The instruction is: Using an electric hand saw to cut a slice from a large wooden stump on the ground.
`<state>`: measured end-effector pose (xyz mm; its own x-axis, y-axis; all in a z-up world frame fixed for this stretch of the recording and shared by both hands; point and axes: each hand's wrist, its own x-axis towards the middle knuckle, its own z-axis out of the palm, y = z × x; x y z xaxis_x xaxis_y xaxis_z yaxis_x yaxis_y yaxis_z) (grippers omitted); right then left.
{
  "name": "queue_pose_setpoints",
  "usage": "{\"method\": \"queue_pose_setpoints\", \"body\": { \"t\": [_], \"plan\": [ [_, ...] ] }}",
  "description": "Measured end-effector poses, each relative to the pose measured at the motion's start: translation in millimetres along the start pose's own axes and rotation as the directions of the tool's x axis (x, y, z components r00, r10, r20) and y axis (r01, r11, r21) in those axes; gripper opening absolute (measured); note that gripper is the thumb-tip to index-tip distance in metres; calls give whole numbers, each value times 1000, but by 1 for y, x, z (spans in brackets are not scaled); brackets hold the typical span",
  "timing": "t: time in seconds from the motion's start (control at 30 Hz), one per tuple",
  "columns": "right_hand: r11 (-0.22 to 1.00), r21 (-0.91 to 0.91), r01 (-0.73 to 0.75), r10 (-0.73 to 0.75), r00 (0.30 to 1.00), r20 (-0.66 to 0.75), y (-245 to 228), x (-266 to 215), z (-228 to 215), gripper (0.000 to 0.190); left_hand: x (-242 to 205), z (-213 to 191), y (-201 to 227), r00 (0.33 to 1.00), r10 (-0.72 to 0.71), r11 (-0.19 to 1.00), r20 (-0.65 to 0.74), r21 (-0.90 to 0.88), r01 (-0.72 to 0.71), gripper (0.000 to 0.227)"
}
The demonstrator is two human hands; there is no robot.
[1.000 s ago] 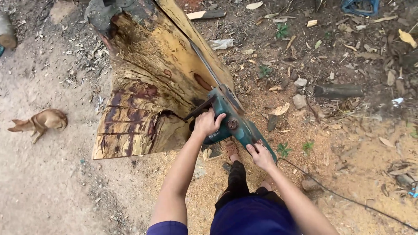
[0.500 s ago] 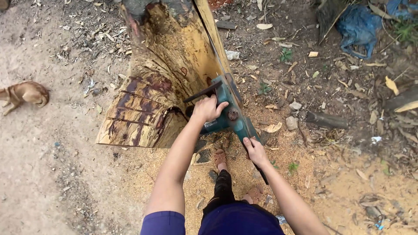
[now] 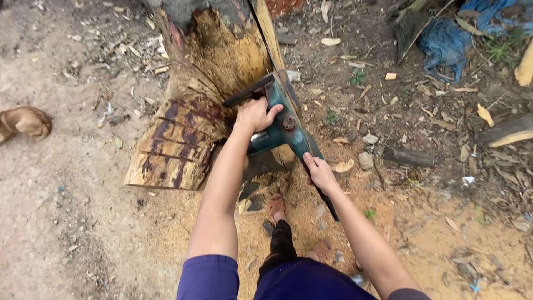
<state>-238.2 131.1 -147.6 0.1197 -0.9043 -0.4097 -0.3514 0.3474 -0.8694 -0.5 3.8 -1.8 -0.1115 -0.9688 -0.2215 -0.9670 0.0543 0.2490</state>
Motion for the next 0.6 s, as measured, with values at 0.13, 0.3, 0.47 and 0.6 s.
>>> {"method": "queue_pose_setpoints", "body": {
  "t": [0.13, 0.3, 0.47, 0.6],
  "plan": [
    [1000, -11, 8, -8, 1000, -23, 17, 1, 0, 66, -5, 8, 4, 1000, 8, 1000, -21, -20, -9, 74],
    [1000, -18, 7, -8, 1000, -30, 34, -14, 1, 66, -20, 25, 12, 1000, 6, 1000, -8, -30, -7, 72],
    [1000, 20, 3, -3, 1000, -26, 52, -32, 0, 63, -30, 50, 16, 1000, 18, 998, 8, -54, -18, 74],
    [1000, 17, 1, 0, 1000, -23, 69, -39, 1, 65, -36, 66, 18, 999, 28, 997, 25, -67, -26, 74]
  ]
}}
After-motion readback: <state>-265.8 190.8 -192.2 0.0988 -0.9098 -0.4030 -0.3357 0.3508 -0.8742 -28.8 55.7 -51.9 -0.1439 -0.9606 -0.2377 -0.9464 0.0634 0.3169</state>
